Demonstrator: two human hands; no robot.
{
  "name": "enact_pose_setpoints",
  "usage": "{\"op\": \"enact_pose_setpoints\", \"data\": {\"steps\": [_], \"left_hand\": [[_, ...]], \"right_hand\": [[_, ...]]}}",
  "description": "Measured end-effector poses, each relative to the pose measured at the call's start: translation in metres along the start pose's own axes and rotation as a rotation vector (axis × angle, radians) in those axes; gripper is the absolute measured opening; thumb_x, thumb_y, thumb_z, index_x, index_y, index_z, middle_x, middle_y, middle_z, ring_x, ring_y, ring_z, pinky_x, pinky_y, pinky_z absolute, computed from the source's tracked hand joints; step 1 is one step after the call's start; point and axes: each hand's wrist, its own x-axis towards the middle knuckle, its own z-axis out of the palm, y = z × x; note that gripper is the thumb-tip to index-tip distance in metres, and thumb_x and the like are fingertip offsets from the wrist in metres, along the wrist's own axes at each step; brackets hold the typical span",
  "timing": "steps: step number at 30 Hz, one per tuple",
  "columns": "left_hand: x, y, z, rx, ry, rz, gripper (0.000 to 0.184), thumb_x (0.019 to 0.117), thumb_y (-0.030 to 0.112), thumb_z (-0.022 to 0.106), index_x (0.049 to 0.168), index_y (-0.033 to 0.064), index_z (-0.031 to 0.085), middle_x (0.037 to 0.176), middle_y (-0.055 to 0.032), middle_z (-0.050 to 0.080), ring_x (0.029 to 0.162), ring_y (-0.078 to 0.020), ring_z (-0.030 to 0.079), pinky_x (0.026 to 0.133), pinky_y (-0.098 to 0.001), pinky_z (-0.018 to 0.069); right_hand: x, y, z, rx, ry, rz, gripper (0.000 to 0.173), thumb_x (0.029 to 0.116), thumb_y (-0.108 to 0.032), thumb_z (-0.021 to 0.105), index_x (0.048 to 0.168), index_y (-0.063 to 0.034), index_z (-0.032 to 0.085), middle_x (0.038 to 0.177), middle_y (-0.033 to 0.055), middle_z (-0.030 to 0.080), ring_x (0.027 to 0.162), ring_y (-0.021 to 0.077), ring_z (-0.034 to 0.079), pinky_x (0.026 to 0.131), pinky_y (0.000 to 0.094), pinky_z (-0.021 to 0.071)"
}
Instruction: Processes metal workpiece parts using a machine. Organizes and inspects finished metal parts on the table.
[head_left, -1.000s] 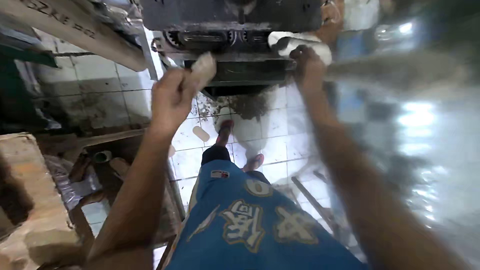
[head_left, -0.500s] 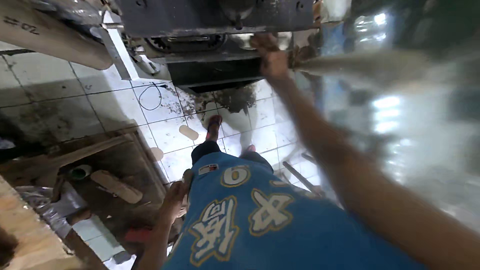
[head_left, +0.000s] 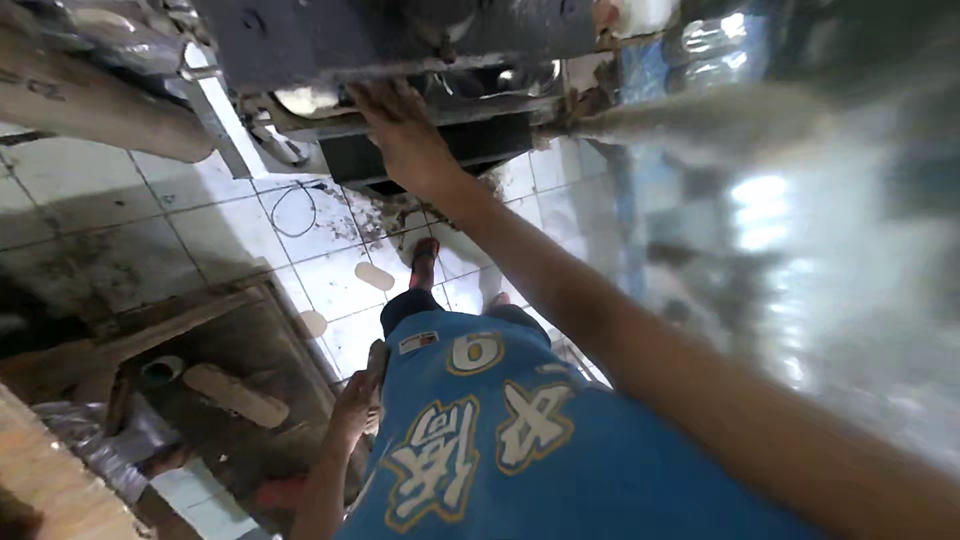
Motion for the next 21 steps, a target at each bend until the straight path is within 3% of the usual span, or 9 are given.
{"op": "enact_pose_setpoints", "data": {"steps": [1,3,5,7,9,13,16,21], "left_hand": [[-0.005,0.013,0.000,0.012,-0.012,-0.016,0.038,0.1114,0.029,0.042,0.134,0.0029,0.055,0.108,-0.0170,0.065,0.086,-0.0202,0.061,0.076,-0.0418,0.0526],[-0.008,0.024,0.000,0.061,-0.026,-0.015,0.036,0.1120,0.027,0.040,0.134,0.0013,0.054,0.106,-0.0152,0.062,0.086,-0.0169,0.058,0.077,-0.0372,0.0505],[-0.007,0.023,-0.001,0.052,-0.060,-0.002,0.037,0.1116,0.024,0.042,0.135,-0.0014,0.054,0.121,-0.0231,0.063,0.107,-0.0267,0.062,0.095,-0.0478,0.0505],[-0.010,0.029,-0.004,0.055,-0.096,0.018,0.035,0.1109,0.021,0.043,0.134,-0.0020,0.055,0.124,-0.0215,0.063,0.110,-0.0243,0.061,0.098,-0.0453,0.0493],[-0.009,0.036,-0.006,0.065,-0.117,0.039,0.031,0.1088,0.020,0.048,0.130,-0.0004,0.057,0.117,-0.0161,0.064,0.103,-0.0185,0.062,0.092,-0.0395,0.0516],[0.003,0.028,-0.007,0.144,-0.173,0.033,0.033,0.1064,0.023,0.055,0.131,0.0014,0.060,0.127,-0.0181,0.063,0.116,-0.0250,0.061,0.102,-0.0468,0.0497],[0.005,0.020,0.003,0.186,-0.149,0.031,0.031,0.1059,0.025,0.056,0.127,0.0027,0.062,0.122,-0.0164,0.065,0.111,-0.0242,0.062,0.098,-0.0471,0.0509],[-0.014,0.022,0.020,0.212,-0.108,0.063,0.034,0.1062,0.023,0.055,0.131,0.0016,0.061,0.128,-0.0179,0.064,0.119,-0.0255,0.061,0.105,-0.0474,0.0482]], "right_hand": [[-0.019,0.013,-0.011,0.049,0.094,-0.015,0.056,0.0984,-0.012,0.062,0.153,-0.0129,0.050,0.159,0.0147,0.046,0.153,0.0375,0.032,0.127,0.0499,0.0238],[-0.060,0.051,-0.034,0.263,0.260,0.033,0.044,0.0989,-0.005,0.059,0.143,-0.0020,0.059,0.148,0.0180,0.057,0.143,0.0330,0.048,0.121,0.0456,0.0379],[-0.084,0.096,-0.058,0.659,0.426,0.285,0.036,0.1029,-0.004,0.053,0.135,0.0105,0.058,0.129,0.0218,0.067,0.115,0.0221,0.068,0.101,0.0346,0.0553],[-0.085,0.125,-0.093,1.074,0.467,0.668,0.036,0.1108,-0.016,0.043,0.140,0.0033,0.051,0.112,0.0138,0.067,0.082,0.0155,0.067,0.073,0.0308,0.0595],[-0.071,0.146,-0.115,1.281,0.438,0.873,0.033,0.1127,-0.026,0.039,0.133,-0.0036,0.052,0.096,0.0082,0.064,0.067,0.0146,0.063,0.061,0.0291,0.0577],[-0.057,0.159,-0.124,1.387,0.410,1.044,0.030,0.1094,-0.023,0.042,0.124,-0.0021,0.057,0.093,0.0089,0.067,0.066,0.0149,0.065,0.059,0.0291,0.0581],[-0.053,0.163,-0.123,1.484,0.363,1.040,0.025,0.1074,-0.020,0.043,0.114,-0.0025,0.059,0.086,0.0072,0.065,0.065,0.0141,0.062,0.061,0.0297,0.0567],[-0.055,0.167,-0.125,1.380,0.301,0.951,0.028,0.1097,-0.021,0.040,0.124,-0.0032,0.056,0.088,0.0088,0.065,0.060,0.0140,0.061,0.055,0.0279,0.0553]]}}
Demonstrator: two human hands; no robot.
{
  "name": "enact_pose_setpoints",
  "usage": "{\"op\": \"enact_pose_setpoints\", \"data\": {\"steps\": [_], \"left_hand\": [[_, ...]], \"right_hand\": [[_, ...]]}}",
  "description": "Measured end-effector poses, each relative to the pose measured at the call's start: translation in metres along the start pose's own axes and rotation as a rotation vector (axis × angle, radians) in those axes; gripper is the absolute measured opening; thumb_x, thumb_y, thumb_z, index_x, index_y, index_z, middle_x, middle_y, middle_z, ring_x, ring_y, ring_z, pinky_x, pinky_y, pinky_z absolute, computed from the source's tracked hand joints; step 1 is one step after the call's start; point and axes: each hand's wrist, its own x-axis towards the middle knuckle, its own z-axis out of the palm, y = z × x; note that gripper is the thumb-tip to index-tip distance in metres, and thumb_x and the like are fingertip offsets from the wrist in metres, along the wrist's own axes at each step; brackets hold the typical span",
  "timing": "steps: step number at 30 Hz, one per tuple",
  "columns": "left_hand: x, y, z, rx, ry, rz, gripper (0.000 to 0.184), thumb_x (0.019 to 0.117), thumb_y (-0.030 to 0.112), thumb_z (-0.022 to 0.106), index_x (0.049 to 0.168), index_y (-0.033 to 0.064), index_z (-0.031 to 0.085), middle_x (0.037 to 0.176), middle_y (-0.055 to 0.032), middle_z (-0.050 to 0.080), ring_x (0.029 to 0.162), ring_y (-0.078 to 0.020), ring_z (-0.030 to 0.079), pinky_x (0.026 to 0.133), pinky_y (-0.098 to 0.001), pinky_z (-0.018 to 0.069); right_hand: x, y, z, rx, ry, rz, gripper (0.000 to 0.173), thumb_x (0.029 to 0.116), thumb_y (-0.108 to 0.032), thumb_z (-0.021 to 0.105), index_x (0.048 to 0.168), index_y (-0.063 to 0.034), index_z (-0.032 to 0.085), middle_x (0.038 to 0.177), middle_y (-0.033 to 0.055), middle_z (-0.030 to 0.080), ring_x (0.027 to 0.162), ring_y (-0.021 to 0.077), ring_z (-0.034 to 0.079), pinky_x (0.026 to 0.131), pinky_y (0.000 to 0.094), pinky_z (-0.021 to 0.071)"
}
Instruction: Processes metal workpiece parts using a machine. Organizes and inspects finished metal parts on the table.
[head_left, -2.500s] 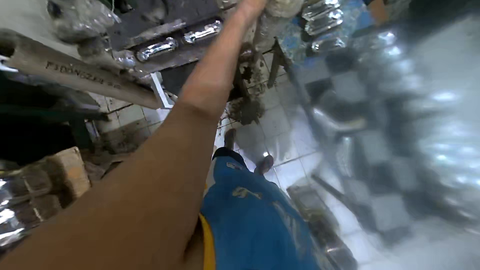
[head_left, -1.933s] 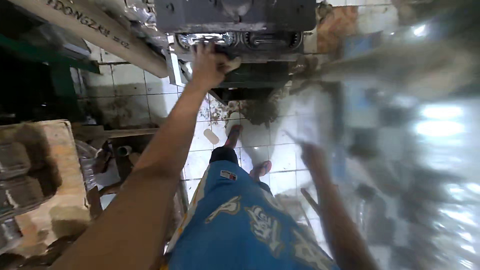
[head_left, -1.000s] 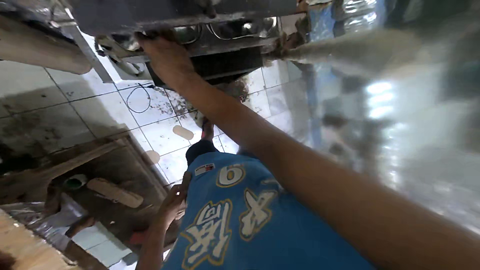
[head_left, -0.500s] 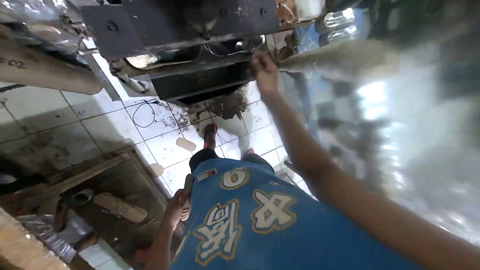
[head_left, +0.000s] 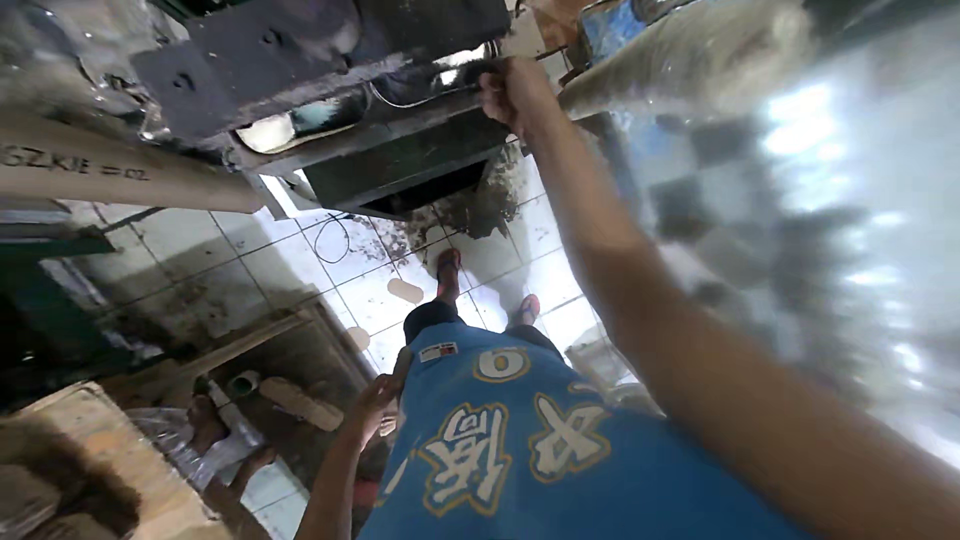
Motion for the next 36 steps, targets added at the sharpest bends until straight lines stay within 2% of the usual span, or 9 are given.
{"op": "enact_pose_setpoints", "data": {"steps": [2,6,9,11,16,20,29,33,36], "left_hand": [[-0.004,0.006,0.005,0.028,0.023,0.008,0.032,0.1063,0.024,0.055,0.128,0.0024,0.063,0.124,-0.0166,0.066,0.116,-0.0240,0.062,0.103,-0.0469,0.0492],[-0.006,0.018,0.009,0.046,0.041,-0.018,0.032,0.1075,0.025,0.053,0.127,0.0017,0.062,0.123,-0.0173,0.065,0.112,-0.0244,0.063,0.099,-0.0474,0.0507],[0.003,0.015,0.005,0.050,0.022,0.015,0.032,0.1078,0.026,0.053,0.125,0.0018,0.064,0.123,-0.0155,0.066,0.114,-0.0228,0.062,0.102,-0.0458,0.0492],[0.010,0.011,0.000,0.061,0.010,0.036,0.033,0.1078,0.029,0.052,0.124,0.0031,0.064,0.122,-0.0141,0.066,0.113,-0.0214,0.063,0.101,-0.0449,0.0504],[0.020,-0.003,-0.005,0.016,0.041,-0.004,0.039,0.1102,0.034,0.045,0.132,0.0040,0.060,0.130,-0.0178,0.064,0.121,-0.0264,0.061,0.105,-0.0501,0.0472],[0.022,0.002,-0.003,-0.020,0.126,-0.049,0.043,0.1117,0.034,0.040,0.135,0.0017,0.056,0.128,-0.0235,0.063,0.119,-0.0330,0.061,0.103,-0.0545,0.0473],[0.036,0.003,-0.021,-0.033,-0.076,-0.060,0.038,0.1089,0.024,0.049,0.138,0.0007,0.054,0.130,-0.0246,0.061,0.118,-0.0335,0.061,0.100,-0.0534,0.0492],[0.029,0.015,-0.017,0.055,-0.095,-0.082,0.038,0.1043,0.020,0.060,0.135,-0.0013,0.058,0.132,-0.0245,0.062,0.119,-0.0347,0.061,0.102,-0.0526,0.0483],[0.026,0.013,-0.007,0.253,0.022,0.040,0.037,0.1026,0.021,0.063,0.131,-0.0025,0.063,0.131,-0.0243,0.064,0.123,-0.0359,0.062,0.108,-0.0529,0.0476]], "right_hand": [[-0.002,0.008,-0.009,-0.211,0.023,-0.223,0.033,0.1092,-0.016,0.042,0.137,-0.0028,0.054,0.100,0.0119,0.067,0.067,0.0144,0.063,0.059,0.0286,0.0556],[-0.019,0.045,-0.019,-0.875,0.058,-0.820,0.041,0.0998,-0.014,0.056,0.138,-0.0014,0.061,0.140,0.0220,0.059,0.131,0.0321,0.057,0.110,0.0443,0.0481],[-0.018,0.075,0.006,-1.280,-0.013,-0.977,0.055,0.1047,-0.043,0.052,0.149,-0.0118,0.053,0.156,0.0174,0.047,0.150,0.0397,0.036,0.123,0.0627,0.0215],[-0.002,0.087,0.024,-1.416,-0.010,-1.063,0.065,0.1051,-0.057,0.040,0.157,-0.0178,0.044,0.164,0.0136,0.039,0.155,0.0404,0.027,0.123,0.0694,0.0071],[0.015,0.065,0.036,-1.522,-0.026,-0.870,0.061,0.1095,-0.054,0.026,0.151,-0.0179,0.053,0.159,0.0047,0.048,0.151,0.0323,0.037,0.121,0.0720,0.0103],[0.002,0.056,0.040,-1.567,-0.116,-0.773,0.073,0.1054,-0.064,0.027,0.159,-0.0150,0.041,0.167,0.0104,0.034,0.156,0.0368,0.023,0.123,0.0692,-0.0006],[-0.034,0.044,0.020,-1.503,-0.076,-0.710,0.082,0.0998,-0.068,0.042,0.159,-0.0107,0.039,0.163,0.0172,0.039,0.153,0.0376,0.030,0.125,0.0662,0.0049],[-0.105,-0.043,-0.044,-1.344,-0.157,-0.730,0.046,0.0990,-0.046,0.064,0.131,-0.0132,0.069,0.123,0.0116,0.072,0.115,0.0301,0.068,0.104,0.0605,0.0483],[-0.119,-0.133,-0.084,-1.346,0.061,-0.781,0.046,0.0987,-0.053,0.060,0.126,-0.0167,0.070,0.119,0.0067,0.073,0.112,0.0261,0.069,0.099,0.0559,0.0526]]}}
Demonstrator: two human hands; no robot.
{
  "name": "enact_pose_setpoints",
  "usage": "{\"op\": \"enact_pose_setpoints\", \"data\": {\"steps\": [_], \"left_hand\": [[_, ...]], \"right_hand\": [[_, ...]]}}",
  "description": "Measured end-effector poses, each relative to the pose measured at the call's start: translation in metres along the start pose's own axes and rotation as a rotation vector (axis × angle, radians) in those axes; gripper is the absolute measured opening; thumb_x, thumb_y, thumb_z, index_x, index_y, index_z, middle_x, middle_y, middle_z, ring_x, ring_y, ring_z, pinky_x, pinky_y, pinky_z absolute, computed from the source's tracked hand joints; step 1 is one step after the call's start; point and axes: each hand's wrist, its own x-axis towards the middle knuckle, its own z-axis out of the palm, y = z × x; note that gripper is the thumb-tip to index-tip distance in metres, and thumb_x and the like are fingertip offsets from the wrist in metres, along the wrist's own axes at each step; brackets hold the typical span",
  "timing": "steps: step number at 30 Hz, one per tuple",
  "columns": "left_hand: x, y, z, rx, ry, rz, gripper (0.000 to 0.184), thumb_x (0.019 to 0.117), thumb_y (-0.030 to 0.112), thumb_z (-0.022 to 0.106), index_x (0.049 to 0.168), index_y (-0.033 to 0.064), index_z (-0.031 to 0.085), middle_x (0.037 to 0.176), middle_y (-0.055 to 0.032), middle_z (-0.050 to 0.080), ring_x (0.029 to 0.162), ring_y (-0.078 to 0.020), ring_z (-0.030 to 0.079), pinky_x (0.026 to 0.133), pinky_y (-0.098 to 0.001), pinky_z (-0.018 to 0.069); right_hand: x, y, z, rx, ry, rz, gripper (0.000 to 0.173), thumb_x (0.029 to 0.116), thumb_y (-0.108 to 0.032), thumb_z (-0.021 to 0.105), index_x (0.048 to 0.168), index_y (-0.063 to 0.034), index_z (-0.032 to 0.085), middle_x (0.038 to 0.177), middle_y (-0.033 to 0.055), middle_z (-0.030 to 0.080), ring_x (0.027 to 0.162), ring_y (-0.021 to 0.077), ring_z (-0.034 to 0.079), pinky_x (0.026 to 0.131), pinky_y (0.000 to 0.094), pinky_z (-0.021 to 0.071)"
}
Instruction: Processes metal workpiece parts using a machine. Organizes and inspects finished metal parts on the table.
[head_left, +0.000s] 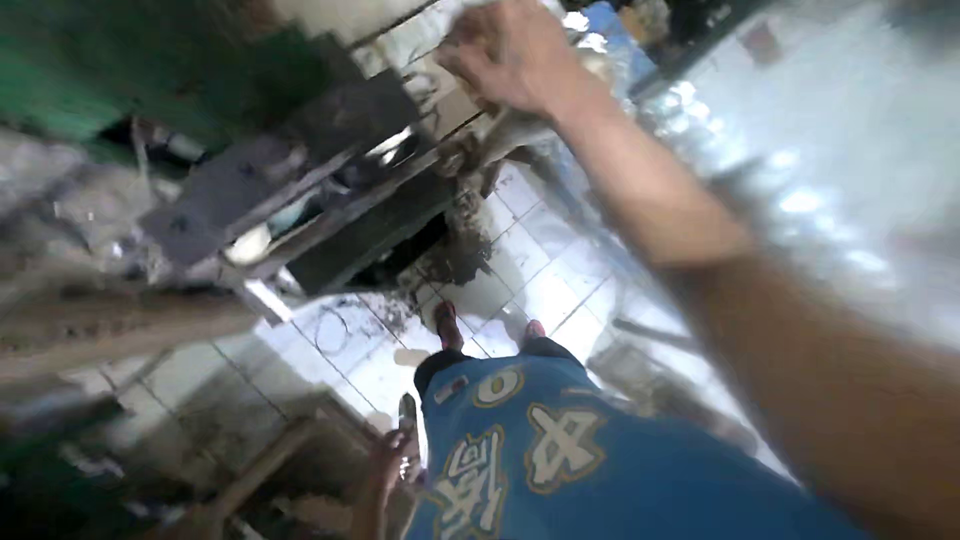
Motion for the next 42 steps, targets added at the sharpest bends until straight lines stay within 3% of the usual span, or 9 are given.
{"op": "enact_pose_setpoints", "data": {"steps": [3,9,12,15,18,23,35,39,42], "left_hand": [[0.017,0.008,0.006,0.134,0.106,0.077,0.036,0.1011,0.020,0.065,0.128,-0.0041,0.064,0.122,-0.0257,0.068,0.114,-0.0374,0.066,0.101,-0.0559,0.0520],[0.004,0.187,0.036,0.434,0.202,0.185,0.037,0.1024,0.023,0.063,0.131,0.0001,0.064,0.124,-0.0247,0.067,0.114,-0.0364,0.066,0.101,-0.0560,0.0511],[0.023,0.299,0.062,0.542,0.165,0.447,0.036,0.1017,0.024,0.062,0.130,0.0017,0.065,0.114,-0.0196,0.070,0.098,-0.0296,0.070,0.090,-0.0516,0.0576],[0.040,0.422,0.099,0.594,0.130,0.676,0.034,0.1010,0.023,0.064,0.128,0.0027,0.066,0.122,-0.0188,0.068,0.108,-0.0282,0.068,0.096,-0.0505,0.0559],[0.077,0.536,0.141,0.746,0.139,0.887,0.036,0.1007,0.025,0.065,0.130,0.0049,0.066,0.126,-0.0194,0.067,0.114,-0.0304,0.066,0.101,-0.0530,0.0534],[0.141,0.698,0.219,1.028,0.260,1.043,0.042,0.1017,0.038,0.059,0.131,0.0089,0.065,0.124,-0.0209,0.067,0.114,-0.0369,0.065,0.100,-0.0613,0.0501],[0.200,0.739,0.249,1.287,0.343,1.212,0.046,0.1076,0.038,0.046,0.137,0.0059,0.062,0.139,-0.0217,0.059,0.135,-0.0364,0.053,0.115,-0.0551,0.0399],[0.199,0.736,0.268,1.378,0.435,1.066,0.039,0.1050,0.033,0.051,0.117,0.0025,0.072,0.138,-0.0277,0.057,0.131,-0.0447,0.053,0.110,-0.0629,0.0408],[0.189,0.720,0.272,1.335,0.458,1.062,0.055,0.0995,0.052,0.058,0.124,0.0042,0.069,0.148,-0.0312,0.045,0.132,-0.0504,0.049,0.108,-0.0673,0.0416]], "right_hand": [[0.005,0.057,-0.019,-0.148,-0.087,0.294,0.058,0.0916,-0.060,0.062,0.120,-0.0103,0.072,0.122,0.0167,0.069,0.117,0.0375,0.064,0.095,0.0660,0.0479],[-0.165,0.088,0.019,0.112,-0.155,0.420,0.046,0.0933,-0.043,0.068,0.107,0.0010,0.071,0.116,0.0242,0.067,0.111,0.0435,0.063,0.083,0.0651,0.0512],[-0.288,0.143,0.101,0.351,-0.063,0.582,0.064,0.0858,-0.055,0.075,0.130,-0.0089,0.065,0.128,0.0215,0.065,0.116,0.0433,0.063,0.090,0.0674,0.0525],[-0.388,0.208,0.220,0.488,-0.096,0.804,0.080,0.0881,-0.071,0.063,0.145,-0.0159,0.056,0.128,0.0236,0.065,0.119,0.0467,0.061,0.097,0.0707,0.0469],[-0.440,0.256,0.324,0.559,-0.135,1.021,0.067,0.0924,-0.066,0.057,0.135,-0.0138,0.064,0.131,0.0227,0.063,0.124,0.0465,0.058,0.098,0.0716,0.0456],[-0.441,0.295,0.365,0.619,-0.150,1.306,0.055,0.0954,-0.060,0.058,0.123,-0.0145,0.072,0.128,0.0145,0.069,0.125,0.0373,0.061,0.105,0.0634,0.0440],[-0.466,0.318,0.423,0.682,-0.048,1.253,0.060,0.0965,-0.064,0.050,0.123,-0.0143,0.073,0.125,0.0134,0.071,0.123,0.0361,0.063,0.103,0.0608,0.0467],[-0.459,0.307,0.398,0.660,-0.093,1.210,0.063,0.0970,-0.066,0.046,0.125,-0.0144,0.071,0.128,0.0124,0.069,0.126,0.0351,0.061,0.103,0.0599,0.0471],[-0.462,0.296,0.366,0.662,-0.096,1.107,0.056,0.0986,-0.058,0.048,0.126,-0.0141,0.069,0.128,0.0131,0.068,0.125,0.0356,0.060,0.102,0.0594,0.0467]]}}
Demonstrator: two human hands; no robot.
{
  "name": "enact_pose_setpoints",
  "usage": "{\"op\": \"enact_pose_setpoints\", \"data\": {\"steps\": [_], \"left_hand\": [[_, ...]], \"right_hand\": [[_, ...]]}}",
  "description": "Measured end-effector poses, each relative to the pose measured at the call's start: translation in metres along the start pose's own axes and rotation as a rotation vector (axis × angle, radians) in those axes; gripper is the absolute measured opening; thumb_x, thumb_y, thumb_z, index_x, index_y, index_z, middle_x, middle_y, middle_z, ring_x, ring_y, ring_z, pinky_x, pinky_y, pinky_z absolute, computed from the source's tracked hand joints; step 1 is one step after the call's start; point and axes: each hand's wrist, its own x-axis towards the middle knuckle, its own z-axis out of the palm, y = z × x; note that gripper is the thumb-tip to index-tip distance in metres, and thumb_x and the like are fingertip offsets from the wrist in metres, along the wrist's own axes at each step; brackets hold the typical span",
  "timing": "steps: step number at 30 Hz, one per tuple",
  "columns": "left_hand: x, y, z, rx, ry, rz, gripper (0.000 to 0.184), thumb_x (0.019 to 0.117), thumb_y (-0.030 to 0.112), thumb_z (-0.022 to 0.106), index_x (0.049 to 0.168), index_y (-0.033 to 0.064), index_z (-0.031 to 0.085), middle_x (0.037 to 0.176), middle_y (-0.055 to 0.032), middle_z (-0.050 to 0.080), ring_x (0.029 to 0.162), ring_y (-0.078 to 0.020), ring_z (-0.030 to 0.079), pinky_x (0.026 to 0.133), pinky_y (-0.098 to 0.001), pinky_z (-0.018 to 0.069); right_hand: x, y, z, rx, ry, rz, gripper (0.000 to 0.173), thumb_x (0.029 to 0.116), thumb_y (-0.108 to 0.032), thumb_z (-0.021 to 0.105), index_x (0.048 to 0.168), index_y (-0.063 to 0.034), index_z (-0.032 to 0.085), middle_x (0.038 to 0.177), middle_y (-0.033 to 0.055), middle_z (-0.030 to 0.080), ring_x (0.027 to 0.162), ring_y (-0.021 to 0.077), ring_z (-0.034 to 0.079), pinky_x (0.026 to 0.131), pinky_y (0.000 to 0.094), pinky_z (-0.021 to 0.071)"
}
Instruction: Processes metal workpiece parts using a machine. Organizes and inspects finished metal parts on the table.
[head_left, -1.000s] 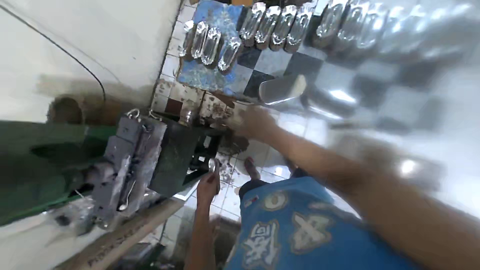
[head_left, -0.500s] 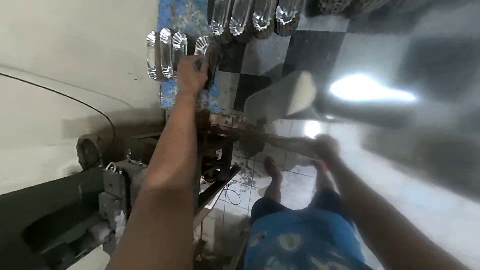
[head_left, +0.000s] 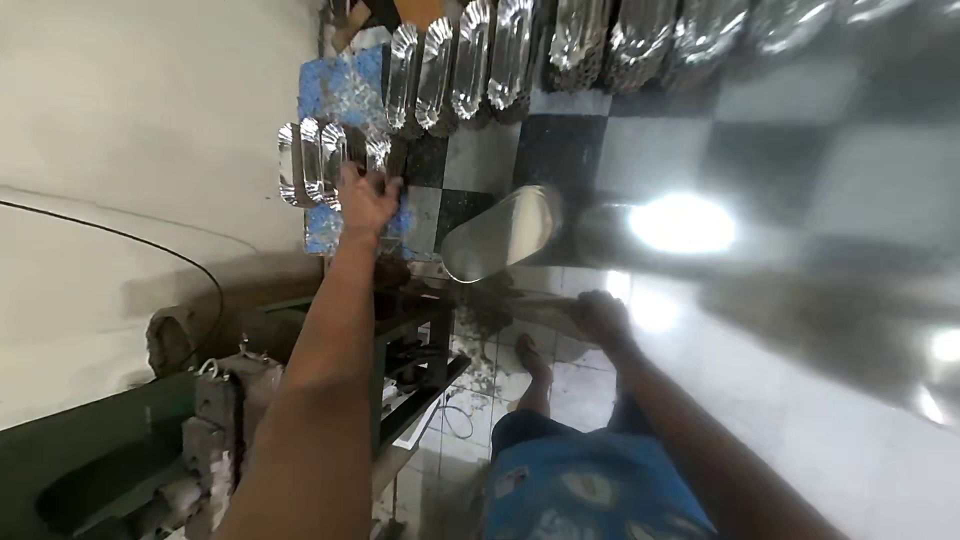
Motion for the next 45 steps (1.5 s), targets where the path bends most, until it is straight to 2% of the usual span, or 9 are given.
{"op": "enact_pose_setpoints", "data": {"steps": [5,11,19,26,31,34,37,40,45], "left_hand": [[-0.017,-0.001,0.019,-0.046,-0.023,-0.078,0.095,0.0775,0.047,0.087,0.150,0.0051,0.043,0.141,-0.0368,0.049,0.131,-0.0576,0.048,0.105,-0.0712,0.0415],[-0.031,0.025,-0.002,-0.330,-0.091,-0.192,0.076,0.0872,0.016,0.076,0.152,0.0063,0.037,0.137,-0.0330,0.055,0.124,-0.0515,0.057,0.099,-0.0716,0.0458],[-0.058,0.179,-0.130,-0.411,0.001,0.086,0.074,0.0850,0.018,0.080,0.149,0.0053,0.045,0.147,-0.0264,0.049,0.133,-0.0438,0.052,0.106,-0.0653,0.0450],[0.041,0.266,-0.065,-0.200,-0.007,0.133,0.083,0.0777,0.028,0.080,0.151,0.0134,0.045,0.159,-0.0233,0.035,0.138,-0.0504,0.043,0.098,-0.0697,0.0484],[0.044,0.267,-0.044,-0.258,-0.007,0.150,0.083,0.0766,0.037,0.082,0.150,0.0198,0.049,0.162,-0.0230,0.032,0.146,-0.0513,0.032,0.104,-0.0740,0.0389],[0.018,0.238,-0.053,-0.546,0.114,0.155,0.100,0.0807,0.058,0.077,0.161,0.0194,0.033,0.166,-0.0232,0.024,0.150,-0.0455,0.027,0.117,-0.0658,0.0291],[-0.006,0.214,-0.060,-1.201,0.013,-0.122,0.103,0.0862,0.047,0.078,0.163,0.0128,0.020,0.165,-0.0162,0.029,0.150,-0.0265,0.032,0.121,-0.0462,0.0346],[-0.011,0.205,-0.067,-1.624,-0.401,-0.651,0.083,0.0884,0.061,0.066,0.151,0.0128,0.040,0.144,-0.0161,0.051,0.128,-0.0331,0.055,0.100,-0.0567,0.0497],[-0.005,0.208,-0.043,-1.973,-0.615,-0.592,0.066,0.0986,0.063,0.031,0.142,0.0161,0.048,0.140,-0.0125,0.057,0.127,-0.0331,0.056,0.096,-0.0627,0.0494]], "right_hand": [[-0.042,0.068,0.011,0.359,0.162,-0.307,0.050,0.1036,-0.039,0.054,0.144,-0.0094,0.059,0.151,0.0155,0.054,0.143,0.0307,0.048,0.122,0.0481,0.0344],[-0.183,0.206,-0.010,0.488,-0.209,0.257,0.057,0.1080,-0.043,0.049,0.149,-0.0038,0.051,0.138,0.0248,0.062,0.130,0.0408,0.059,0.113,0.0594,0.0424],[-0.287,0.306,0.001,0.432,-0.267,0.543,0.058,0.1050,-0.046,0.055,0.139,-0.0001,0.060,0.137,0.0251,0.063,0.132,0.0408,0.057,0.114,0.0597,0.0397],[-0.238,0.213,-0.012,0.851,0.075,0.471,0.046,0.1078,-0.030,0.053,0.141,0.0012,0.057,0.134,0.0248,0.063,0.118,0.0356,0.065,0.102,0.0526,0.0520],[-0.259,0.158,-0.003,0.863,0.022,0.498,0.046,0.1066,-0.031,0.056,0.141,-0.0001,0.057,0.131,0.0227,0.065,0.111,0.0316,0.067,0.096,0.0486,0.0539],[-0.262,0.133,-0.023,0.733,-0.113,0.444,0.048,0.1034,-0.031,0.062,0.140,0.0008,0.059,0.134,0.0234,0.064,0.119,0.0342,0.065,0.106,0.0507,0.0504],[-0.233,0.064,-0.103,0.773,0.048,0.195,0.032,0.1044,-0.021,0.056,0.123,0.0027,0.068,0.107,0.0158,0.073,0.093,0.0225,0.071,0.087,0.0418,0.0596],[-0.173,-0.051,-0.219,0.615,0.415,-0.288,0.030,0.1056,-0.023,0.054,0.105,0.0005,0.073,0.094,0.0068,0.074,0.086,0.0093,0.070,0.083,0.0310,0.0595],[0.007,-0.212,-0.319,-0.138,0.767,-0.719,0.040,0.1037,-0.041,0.056,0.124,-0.0118,0.072,0.130,0.0100,0.069,0.122,0.0290,0.063,0.104,0.0502,0.0503]]}}
